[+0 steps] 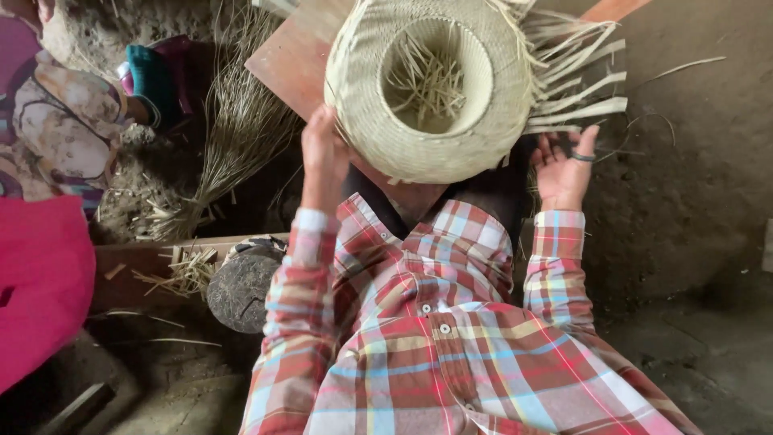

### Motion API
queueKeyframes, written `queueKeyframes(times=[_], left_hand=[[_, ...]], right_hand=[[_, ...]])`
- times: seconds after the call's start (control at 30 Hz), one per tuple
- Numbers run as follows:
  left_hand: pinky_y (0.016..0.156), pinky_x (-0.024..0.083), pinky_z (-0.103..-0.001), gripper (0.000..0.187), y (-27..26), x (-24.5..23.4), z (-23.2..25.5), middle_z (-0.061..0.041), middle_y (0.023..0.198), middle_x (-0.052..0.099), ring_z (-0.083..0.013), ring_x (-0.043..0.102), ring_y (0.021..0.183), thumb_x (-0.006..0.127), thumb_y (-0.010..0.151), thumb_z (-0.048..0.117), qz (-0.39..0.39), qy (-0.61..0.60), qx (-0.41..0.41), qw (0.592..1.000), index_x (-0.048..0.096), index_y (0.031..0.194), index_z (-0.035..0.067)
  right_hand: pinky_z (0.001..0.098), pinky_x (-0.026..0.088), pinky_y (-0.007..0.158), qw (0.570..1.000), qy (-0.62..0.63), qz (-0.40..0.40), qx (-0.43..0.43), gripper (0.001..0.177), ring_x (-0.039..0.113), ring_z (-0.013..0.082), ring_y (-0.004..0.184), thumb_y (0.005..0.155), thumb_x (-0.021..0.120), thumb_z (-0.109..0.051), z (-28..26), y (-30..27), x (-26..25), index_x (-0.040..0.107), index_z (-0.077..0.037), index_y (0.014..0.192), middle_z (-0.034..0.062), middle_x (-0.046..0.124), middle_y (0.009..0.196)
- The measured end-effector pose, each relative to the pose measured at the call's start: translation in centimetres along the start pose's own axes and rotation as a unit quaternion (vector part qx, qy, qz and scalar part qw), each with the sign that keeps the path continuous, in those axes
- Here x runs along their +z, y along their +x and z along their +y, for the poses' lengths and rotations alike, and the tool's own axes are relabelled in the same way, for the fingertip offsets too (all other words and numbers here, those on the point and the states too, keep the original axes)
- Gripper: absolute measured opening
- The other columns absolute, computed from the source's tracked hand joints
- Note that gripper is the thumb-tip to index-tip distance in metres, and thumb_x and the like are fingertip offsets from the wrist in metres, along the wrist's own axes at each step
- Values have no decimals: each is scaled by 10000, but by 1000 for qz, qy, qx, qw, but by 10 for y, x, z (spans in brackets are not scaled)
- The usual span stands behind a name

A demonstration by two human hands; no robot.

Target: Trimming excess straw ends from the brim of a handmade woven hat using scissors to finish the product.

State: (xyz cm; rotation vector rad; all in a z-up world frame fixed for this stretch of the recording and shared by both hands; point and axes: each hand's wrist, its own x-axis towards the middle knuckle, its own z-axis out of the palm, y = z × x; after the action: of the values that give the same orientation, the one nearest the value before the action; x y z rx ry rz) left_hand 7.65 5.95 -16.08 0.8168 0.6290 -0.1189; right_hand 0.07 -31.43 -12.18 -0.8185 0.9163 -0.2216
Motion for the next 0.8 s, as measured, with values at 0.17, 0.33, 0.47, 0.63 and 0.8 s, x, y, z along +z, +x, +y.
queueKeyframes(times=[0.17,0.33,0.47,0.63,0.8], left_hand=[[608,502,-233,92,-94,7,-15,-56,716,608,-140,614,635,661,847,128,-58,89,-72,992,585,854,76],[830,490,-249,493,-116,-2,-12,-119,1037,633,-172,611,917,705,771,50,-262,185,-125,939,527,1226,-23],[750,477,-230,677,-115,7,-18,-120,1161,543,-147,550,913,701,760,94,-210,121,-13,970,387,1351,-8],[561,389,-187,501,-79,4,-20,-4,831,509,-54,435,662,602,869,272,-77,137,22,987,466,1261,-8],[462,284,-187,404,-39,31,11,38,709,468,-36,400,571,711,749,413,3,48,34,998,601,930,70]], right_hand=[[280,516,693,997,2,69,-45,759,651,205,843,636,747,-646,-17,-3,-5,434,-189,1155,85,576,1045],[248,420,616,993,-11,38,-108,707,582,139,762,684,637,-529,-40,-58,28,404,-120,1212,50,596,880],[264,461,649,996,-47,-13,-70,585,602,165,799,724,669,-485,-30,-78,29,453,-131,1136,70,605,929],[334,505,686,998,-38,-40,19,476,583,217,862,773,698,-395,10,-82,15,487,-105,1086,119,549,997],[420,485,850,994,-19,-76,72,593,402,278,1093,707,769,-327,47,-85,15,533,-87,1196,125,417,1245]])
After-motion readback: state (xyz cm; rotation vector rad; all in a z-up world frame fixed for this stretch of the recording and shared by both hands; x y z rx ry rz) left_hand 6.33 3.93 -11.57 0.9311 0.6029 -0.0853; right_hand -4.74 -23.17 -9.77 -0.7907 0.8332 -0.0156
